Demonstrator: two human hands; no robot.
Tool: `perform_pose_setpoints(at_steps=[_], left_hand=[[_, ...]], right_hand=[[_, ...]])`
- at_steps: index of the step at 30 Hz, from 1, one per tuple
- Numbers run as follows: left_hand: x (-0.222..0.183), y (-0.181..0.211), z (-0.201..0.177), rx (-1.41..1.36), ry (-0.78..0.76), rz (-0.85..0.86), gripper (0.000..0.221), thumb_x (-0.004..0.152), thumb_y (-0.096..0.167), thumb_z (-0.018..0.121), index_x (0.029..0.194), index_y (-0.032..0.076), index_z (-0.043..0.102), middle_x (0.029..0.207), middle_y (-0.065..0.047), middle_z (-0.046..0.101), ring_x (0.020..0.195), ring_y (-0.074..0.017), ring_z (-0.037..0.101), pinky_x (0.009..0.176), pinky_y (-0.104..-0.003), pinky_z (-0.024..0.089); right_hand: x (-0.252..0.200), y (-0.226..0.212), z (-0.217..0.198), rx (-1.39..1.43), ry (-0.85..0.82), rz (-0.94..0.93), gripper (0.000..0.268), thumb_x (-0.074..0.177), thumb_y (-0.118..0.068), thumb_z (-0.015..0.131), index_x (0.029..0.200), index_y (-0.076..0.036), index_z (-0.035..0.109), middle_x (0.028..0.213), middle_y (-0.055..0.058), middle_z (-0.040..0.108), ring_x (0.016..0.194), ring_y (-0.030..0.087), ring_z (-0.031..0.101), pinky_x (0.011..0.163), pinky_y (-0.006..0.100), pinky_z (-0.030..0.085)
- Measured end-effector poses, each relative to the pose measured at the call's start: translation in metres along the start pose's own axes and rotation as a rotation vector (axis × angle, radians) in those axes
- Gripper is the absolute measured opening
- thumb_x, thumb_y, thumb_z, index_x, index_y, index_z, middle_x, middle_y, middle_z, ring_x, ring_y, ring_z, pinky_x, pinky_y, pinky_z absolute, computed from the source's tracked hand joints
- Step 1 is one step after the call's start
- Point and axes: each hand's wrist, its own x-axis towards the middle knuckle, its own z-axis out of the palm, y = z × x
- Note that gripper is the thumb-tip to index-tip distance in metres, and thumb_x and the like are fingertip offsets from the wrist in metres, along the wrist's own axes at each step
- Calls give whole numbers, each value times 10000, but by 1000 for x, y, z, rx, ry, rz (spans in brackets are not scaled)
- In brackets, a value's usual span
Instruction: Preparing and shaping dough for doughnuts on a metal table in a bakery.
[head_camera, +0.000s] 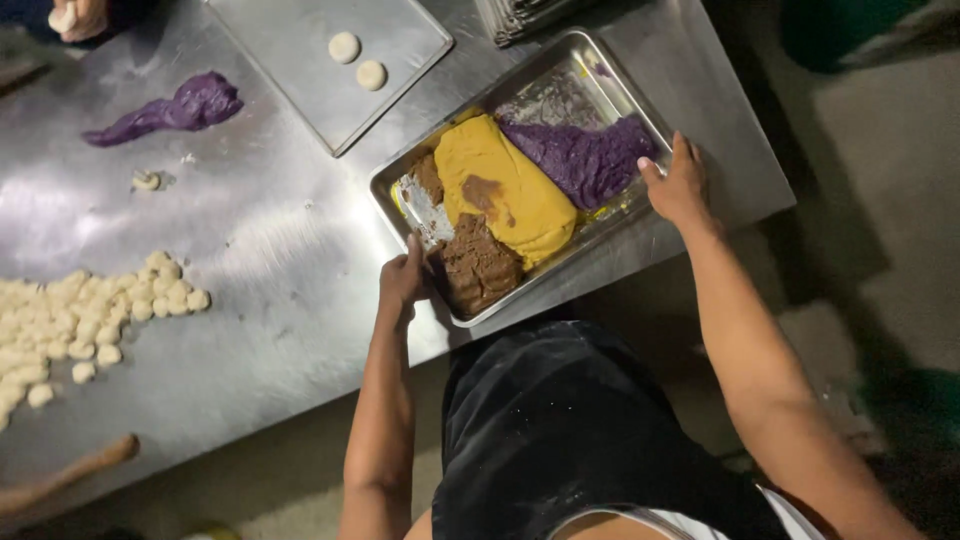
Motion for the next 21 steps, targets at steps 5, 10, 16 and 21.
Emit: perform_pose_setpoints(at_steps=[5,10,16,21], left_hand=[[-6,24,7,186,126,38,879,867,764,571,819,-93,755,736,-210,715,631,-260,687,606,-422,566],[19,27,24,392,191,88,939,841,809,547,878,-106,759,819,-289,735,801,-342,735,774,-447,563],[32,56,69,541,181,136,1021,837,879,500,879,-111,745,920,-347,711,966,-439,717,862,-503,549],[26,95,115,549,57,173,985,808,860,498,934,-87,738,990,-352,713,996,-468,711,877,-532,548]], right_hand=[[14,6,2,-37,-46,133,664,995,-451,723,1411,27,526,1370,315,535,1253,478,513,1005,555,424],[7,25,-16,-6,-3,5,560,1013,-444,741,1225,63,632,1151,309,659,1075,470,630,916,528,487],[14,42,-53,92,-41,96,476,1064,-425,720,1009,41,646,879,213,663,825,378,660,757,490,500],[44,65,-77,59,60,277,499,1072,-436,719,908,28,635,839,174,667,760,304,672,729,453,515]])
